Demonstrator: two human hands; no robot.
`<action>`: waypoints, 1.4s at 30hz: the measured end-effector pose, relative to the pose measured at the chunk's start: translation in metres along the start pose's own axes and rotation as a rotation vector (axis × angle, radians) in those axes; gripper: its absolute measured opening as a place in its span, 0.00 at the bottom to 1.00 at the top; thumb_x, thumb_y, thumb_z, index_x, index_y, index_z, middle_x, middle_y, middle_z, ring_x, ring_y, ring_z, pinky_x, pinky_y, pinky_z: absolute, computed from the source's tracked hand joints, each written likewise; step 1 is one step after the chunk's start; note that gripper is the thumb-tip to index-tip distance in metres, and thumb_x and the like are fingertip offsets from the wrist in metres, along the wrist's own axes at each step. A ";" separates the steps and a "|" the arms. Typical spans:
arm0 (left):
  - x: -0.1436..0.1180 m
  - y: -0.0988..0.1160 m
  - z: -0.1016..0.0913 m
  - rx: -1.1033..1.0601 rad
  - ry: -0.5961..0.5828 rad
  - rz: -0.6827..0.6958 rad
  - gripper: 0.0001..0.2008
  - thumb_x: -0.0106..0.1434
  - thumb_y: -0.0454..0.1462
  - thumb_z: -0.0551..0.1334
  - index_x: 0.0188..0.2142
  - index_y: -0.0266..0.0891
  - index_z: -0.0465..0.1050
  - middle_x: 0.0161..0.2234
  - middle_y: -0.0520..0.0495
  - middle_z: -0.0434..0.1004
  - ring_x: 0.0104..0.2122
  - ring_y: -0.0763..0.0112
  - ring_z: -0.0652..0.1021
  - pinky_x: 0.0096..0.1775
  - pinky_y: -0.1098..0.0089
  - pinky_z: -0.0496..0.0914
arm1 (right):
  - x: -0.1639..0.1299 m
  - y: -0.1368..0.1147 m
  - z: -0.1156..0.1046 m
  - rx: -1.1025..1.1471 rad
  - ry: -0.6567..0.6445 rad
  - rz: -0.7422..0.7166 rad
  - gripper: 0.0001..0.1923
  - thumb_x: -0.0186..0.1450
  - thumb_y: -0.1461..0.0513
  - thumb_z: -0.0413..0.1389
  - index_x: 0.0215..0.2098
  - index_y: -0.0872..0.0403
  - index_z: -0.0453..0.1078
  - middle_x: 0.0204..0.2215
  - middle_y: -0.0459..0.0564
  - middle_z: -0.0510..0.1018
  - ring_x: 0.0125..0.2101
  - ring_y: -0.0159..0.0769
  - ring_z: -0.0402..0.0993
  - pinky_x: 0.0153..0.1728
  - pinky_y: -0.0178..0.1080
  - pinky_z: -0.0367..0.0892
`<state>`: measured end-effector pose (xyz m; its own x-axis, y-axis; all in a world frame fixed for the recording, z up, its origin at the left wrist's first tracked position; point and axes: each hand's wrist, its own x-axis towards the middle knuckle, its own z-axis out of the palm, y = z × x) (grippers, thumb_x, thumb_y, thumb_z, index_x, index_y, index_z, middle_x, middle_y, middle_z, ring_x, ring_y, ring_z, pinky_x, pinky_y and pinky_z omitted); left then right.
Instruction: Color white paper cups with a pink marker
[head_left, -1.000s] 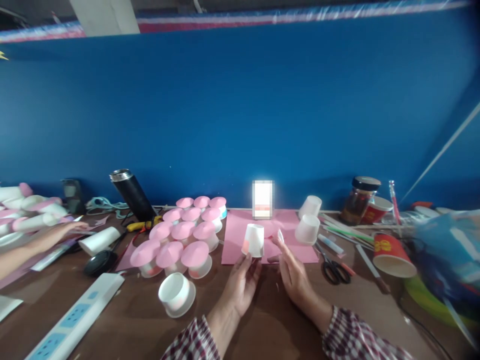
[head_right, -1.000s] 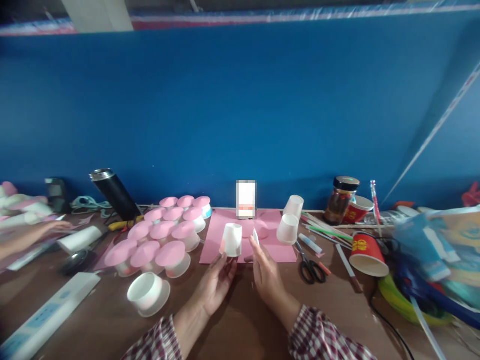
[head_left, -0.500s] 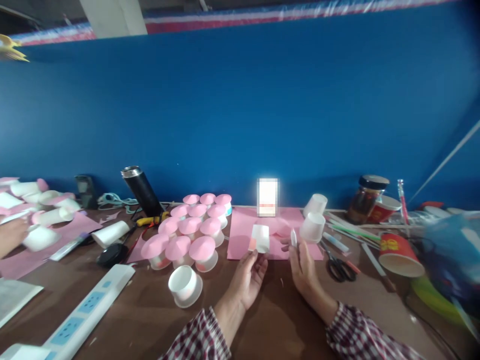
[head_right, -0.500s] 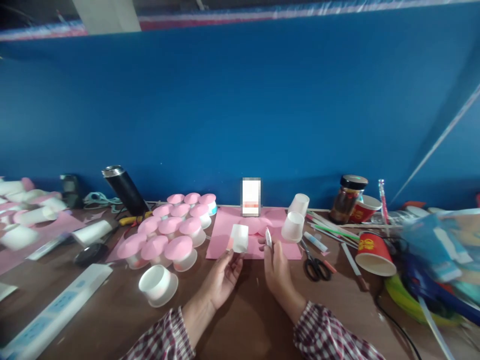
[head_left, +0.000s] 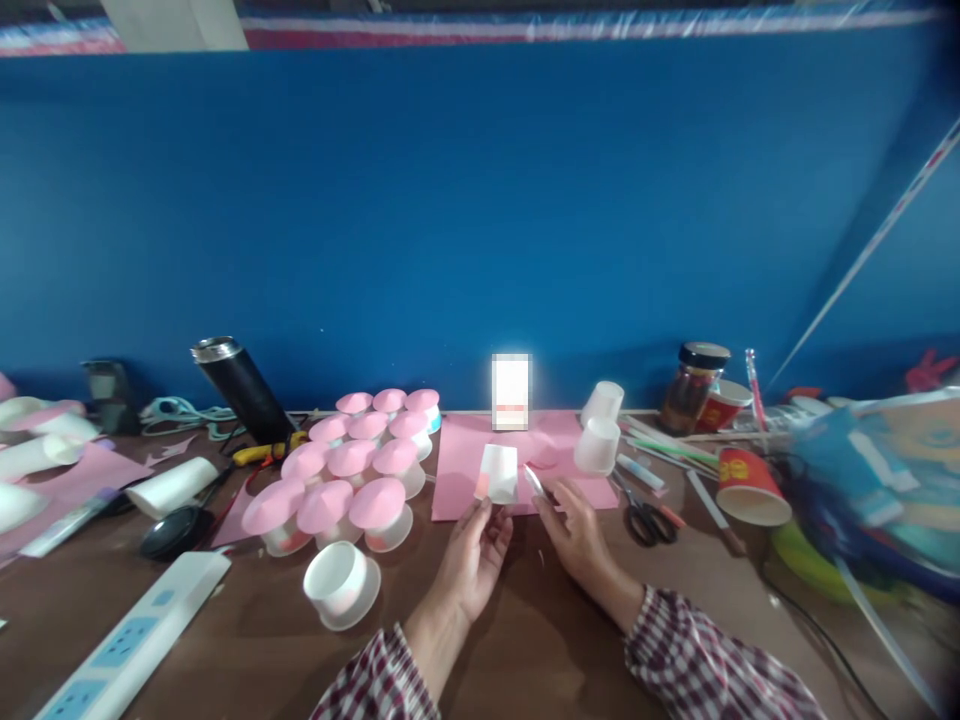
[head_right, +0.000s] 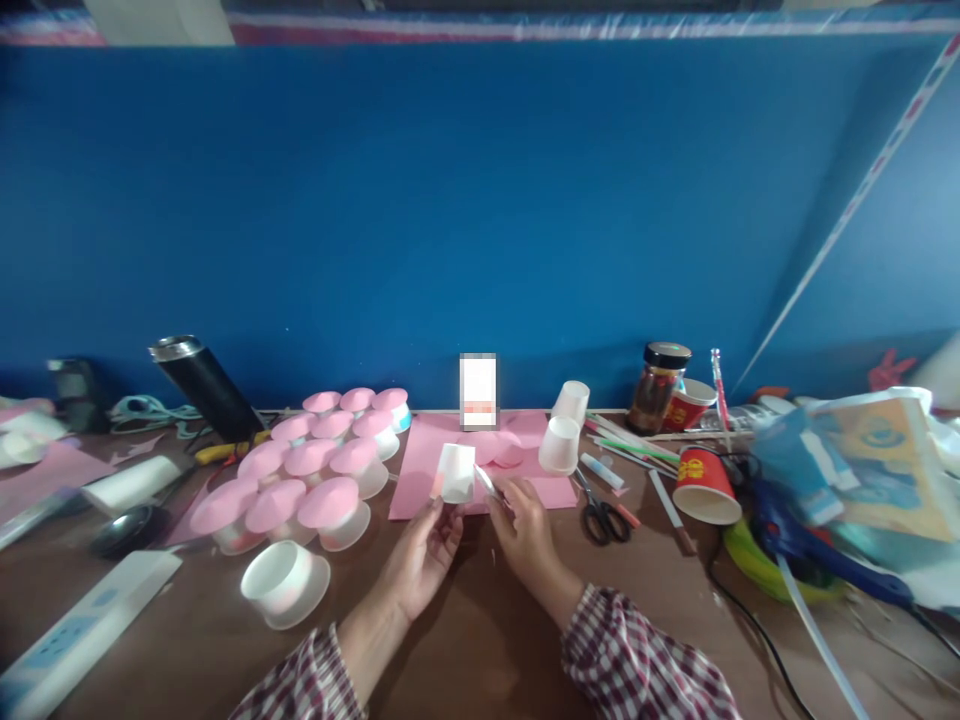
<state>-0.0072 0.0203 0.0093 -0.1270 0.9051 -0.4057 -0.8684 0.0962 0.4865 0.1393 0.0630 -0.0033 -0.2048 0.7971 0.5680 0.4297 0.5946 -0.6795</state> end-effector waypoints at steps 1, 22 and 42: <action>0.000 0.000 0.000 0.002 -0.003 -0.001 0.03 0.58 0.28 0.62 0.32 0.33 0.72 0.31 0.45 0.77 0.31 0.72 0.78 0.32 0.74 0.75 | 0.000 0.000 0.001 0.002 0.002 0.003 0.08 0.67 0.61 0.49 0.40 0.53 0.69 0.33 0.52 0.74 0.35 0.40 0.70 0.36 0.40 0.68; 0.003 0.004 -0.003 0.042 -0.054 0.019 0.04 0.57 0.30 0.63 0.34 0.33 0.72 0.33 0.44 0.78 0.32 0.72 0.79 0.32 0.76 0.74 | -0.016 -0.023 -0.007 0.015 -0.057 -0.183 0.19 0.64 0.69 0.46 0.52 0.51 0.63 0.37 0.52 0.76 0.34 0.37 0.74 0.36 0.39 0.71; 0.001 0.002 -0.003 0.007 -0.038 -0.052 0.04 0.58 0.29 0.61 0.35 0.32 0.71 0.33 0.43 0.78 0.32 0.72 0.79 0.37 0.74 0.75 | -0.017 -0.023 -0.001 0.025 0.103 -0.194 0.19 0.61 0.65 0.55 0.50 0.50 0.58 0.48 0.58 0.73 0.49 0.45 0.70 0.48 0.49 0.68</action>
<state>-0.0101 0.0206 0.0077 -0.0635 0.9138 -0.4012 -0.8701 0.1462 0.4707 0.1342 0.0356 0.0027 -0.1896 0.6536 0.7327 0.3686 0.7390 -0.5638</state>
